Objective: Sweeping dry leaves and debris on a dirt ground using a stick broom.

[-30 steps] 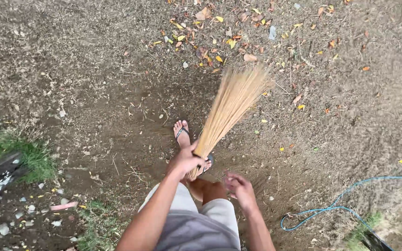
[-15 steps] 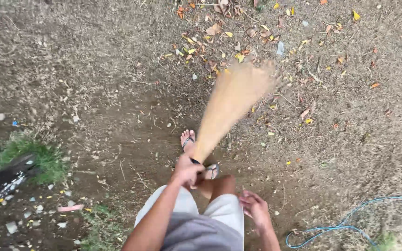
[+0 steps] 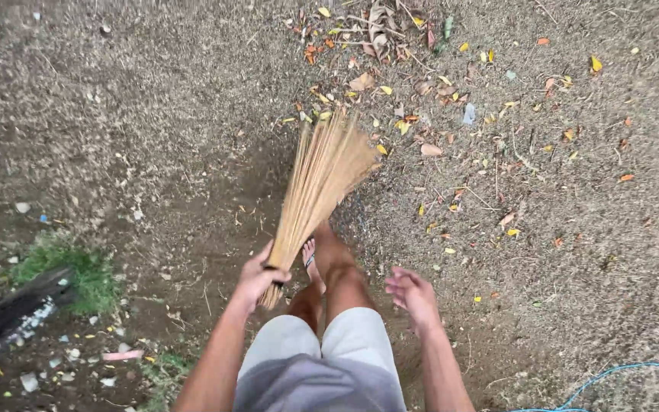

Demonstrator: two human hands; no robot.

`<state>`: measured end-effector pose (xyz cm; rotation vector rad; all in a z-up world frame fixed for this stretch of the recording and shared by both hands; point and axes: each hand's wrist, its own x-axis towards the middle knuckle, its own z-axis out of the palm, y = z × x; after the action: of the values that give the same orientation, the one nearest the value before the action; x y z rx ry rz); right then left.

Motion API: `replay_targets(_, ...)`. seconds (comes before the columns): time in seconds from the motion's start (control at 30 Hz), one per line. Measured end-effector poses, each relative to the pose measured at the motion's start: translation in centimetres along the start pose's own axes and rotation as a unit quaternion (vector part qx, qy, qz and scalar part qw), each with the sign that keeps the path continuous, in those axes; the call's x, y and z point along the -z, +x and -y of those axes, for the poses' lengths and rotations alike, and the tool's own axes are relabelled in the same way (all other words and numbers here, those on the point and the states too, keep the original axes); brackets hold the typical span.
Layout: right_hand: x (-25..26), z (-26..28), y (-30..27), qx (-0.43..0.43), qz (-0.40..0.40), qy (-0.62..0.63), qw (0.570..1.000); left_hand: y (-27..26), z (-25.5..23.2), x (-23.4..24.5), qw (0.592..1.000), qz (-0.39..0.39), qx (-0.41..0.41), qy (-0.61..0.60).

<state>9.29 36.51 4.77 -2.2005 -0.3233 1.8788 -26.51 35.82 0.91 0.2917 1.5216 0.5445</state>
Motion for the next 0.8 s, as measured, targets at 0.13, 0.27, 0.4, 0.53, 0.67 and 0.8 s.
replay_targets(0.13, 0.0, 3.0, 3.8, -0.007, 0.006, 0.01, 1.0, 3.5, -1.8, 3.0, 0.984, -0.174, 0.043, 0.02)
replay_targets(0.27, -0.1, 5.4, 5.8, -0.019, 0.014, -0.019, 1.0, 17.4, 0.1, 10.0, 0.978, -0.112, 0.055, -0.167)
replay_targets(0.4, 1.1, 9.9, 4.9, -0.058, 0.008, -0.111, 0.992, 18.6, -3.3, 4.9, 0.959, -0.057, 0.273, -0.05)
replay_targets(0.53, 1.4, 9.8, 6.5, -0.061, 0.014, -0.097, 0.993, 6.2, -11.3, 1.3, 0.984, 0.026, 0.163, 0.073)
replay_targets(0.67, 1.6, 11.2, 6.8, -0.077, 0.001, -0.07, 0.995, 7.6, -10.1, 0.9, 0.989, -0.057, 0.029, 0.132)
replay_targets(0.8, 1.7, 10.5, 6.5, -0.053, 0.007, -0.044, 0.998, 16.0, -12.0, -3.7, 0.944, -0.257, 0.095, 0.182)
